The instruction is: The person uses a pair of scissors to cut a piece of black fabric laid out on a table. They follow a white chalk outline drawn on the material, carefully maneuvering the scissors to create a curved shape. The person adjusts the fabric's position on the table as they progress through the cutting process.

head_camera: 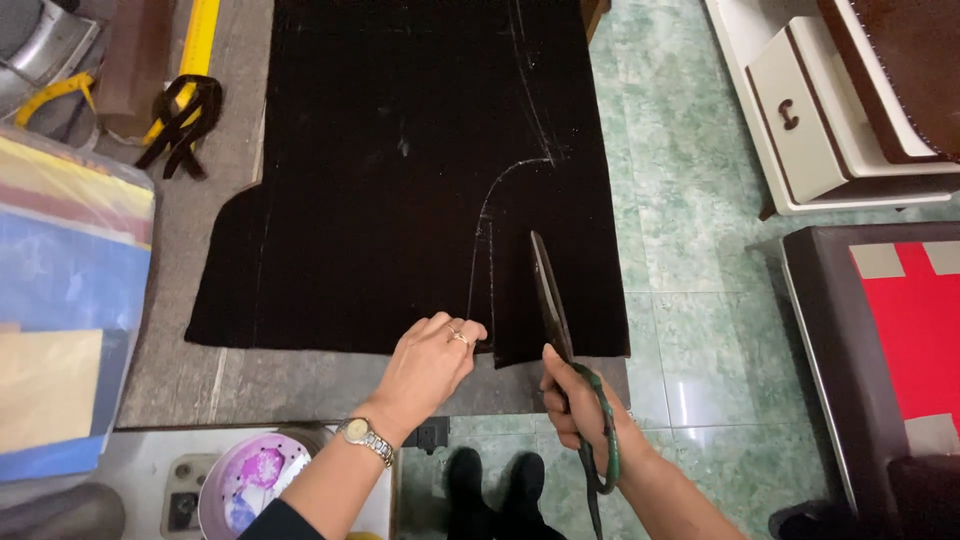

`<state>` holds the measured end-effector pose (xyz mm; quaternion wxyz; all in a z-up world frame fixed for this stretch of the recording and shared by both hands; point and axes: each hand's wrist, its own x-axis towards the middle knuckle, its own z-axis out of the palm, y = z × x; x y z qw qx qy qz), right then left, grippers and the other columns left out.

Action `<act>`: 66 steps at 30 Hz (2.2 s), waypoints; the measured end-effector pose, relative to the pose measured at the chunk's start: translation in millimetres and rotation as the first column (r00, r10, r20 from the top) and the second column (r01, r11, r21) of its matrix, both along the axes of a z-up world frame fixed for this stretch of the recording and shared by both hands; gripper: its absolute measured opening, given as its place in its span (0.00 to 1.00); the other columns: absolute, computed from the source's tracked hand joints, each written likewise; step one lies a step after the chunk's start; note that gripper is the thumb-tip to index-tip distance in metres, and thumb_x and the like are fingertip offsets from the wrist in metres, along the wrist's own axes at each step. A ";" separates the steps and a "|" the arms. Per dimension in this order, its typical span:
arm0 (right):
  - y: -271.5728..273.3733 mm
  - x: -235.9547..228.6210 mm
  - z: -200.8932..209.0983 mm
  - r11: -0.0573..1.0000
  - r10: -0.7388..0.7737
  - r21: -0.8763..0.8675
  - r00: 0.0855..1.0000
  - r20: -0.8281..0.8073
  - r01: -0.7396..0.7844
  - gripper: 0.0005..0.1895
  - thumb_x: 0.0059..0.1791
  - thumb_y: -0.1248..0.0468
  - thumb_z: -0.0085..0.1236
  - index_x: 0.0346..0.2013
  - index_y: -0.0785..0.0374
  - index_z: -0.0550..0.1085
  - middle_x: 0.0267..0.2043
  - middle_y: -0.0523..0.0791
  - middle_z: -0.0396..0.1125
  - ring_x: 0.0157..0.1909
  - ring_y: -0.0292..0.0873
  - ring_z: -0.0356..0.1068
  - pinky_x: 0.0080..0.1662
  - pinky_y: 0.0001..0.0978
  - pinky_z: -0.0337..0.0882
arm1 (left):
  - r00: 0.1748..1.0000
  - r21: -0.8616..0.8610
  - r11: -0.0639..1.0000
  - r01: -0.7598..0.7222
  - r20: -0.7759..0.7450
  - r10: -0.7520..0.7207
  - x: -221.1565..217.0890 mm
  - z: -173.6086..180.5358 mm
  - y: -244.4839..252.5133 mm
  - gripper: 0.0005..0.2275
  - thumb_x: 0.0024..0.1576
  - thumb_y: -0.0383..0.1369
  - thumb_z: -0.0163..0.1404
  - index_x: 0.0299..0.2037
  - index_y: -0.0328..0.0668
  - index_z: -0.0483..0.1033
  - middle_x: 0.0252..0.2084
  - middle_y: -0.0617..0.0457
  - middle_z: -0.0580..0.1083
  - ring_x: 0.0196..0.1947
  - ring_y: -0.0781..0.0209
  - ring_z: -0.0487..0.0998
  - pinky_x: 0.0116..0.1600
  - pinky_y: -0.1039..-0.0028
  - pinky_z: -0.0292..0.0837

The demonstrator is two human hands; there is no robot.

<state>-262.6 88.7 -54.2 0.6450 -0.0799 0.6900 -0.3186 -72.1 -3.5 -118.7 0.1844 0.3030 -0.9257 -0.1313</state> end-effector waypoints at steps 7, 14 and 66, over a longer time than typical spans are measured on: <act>-1.8 10.1 -3.4 0.999 -0.035 -0.010 0.999 0.001 0.035 0.23 0.52 0.45 0.46 0.25 0.60 0.63 0.17 0.40 0.46 0.16 0.35 0.38 0.20 0.30 0.41 | 0.997 -0.077 0.996 0.043 -0.054 -0.047 1.9 -16.5 -3.8 0.06 0.55 0.24 0.47 0.35 0.49 0.75 0.30 0.60 0.66 0.30 0.62 0.62 0.35 0.72 0.63; -3.2 11.4 -8.2 0.996 -0.047 0.073 0.999 -0.005 0.048 0.25 0.51 0.42 0.47 0.25 0.60 0.63 0.17 0.40 0.45 0.16 0.35 0.37 0.19 0.31 0.41 | 0.989 -0.041 0.993 0.110 0.105 -0.105 2.1 -1.5 -4.3 0.07 0.52 0.30 0.51 0.40 0.46 0.78 0.33 0.56 0.67 0.35 0.57 0.65 0.39 0.68 0.64; 8.9 46.5 2.3 0.982 0.017 0.186 0.996 0.089 -0.034 0.32 0.46 0.31 0.36 0.28 0.59 0.64 0.21 0.42 0.49 0.17 0.36 0.41 0.22 0.29 0.46 | 0.963 0.405 0.909 -0.104 -0.187 0.193 6.7 5.3 -11.0 0.05 0.49 0.21 0.40 0.32 0.39 0.66 0.33 0.54 0.70 0.19 0.61 0.66 0.24 0.70 0.64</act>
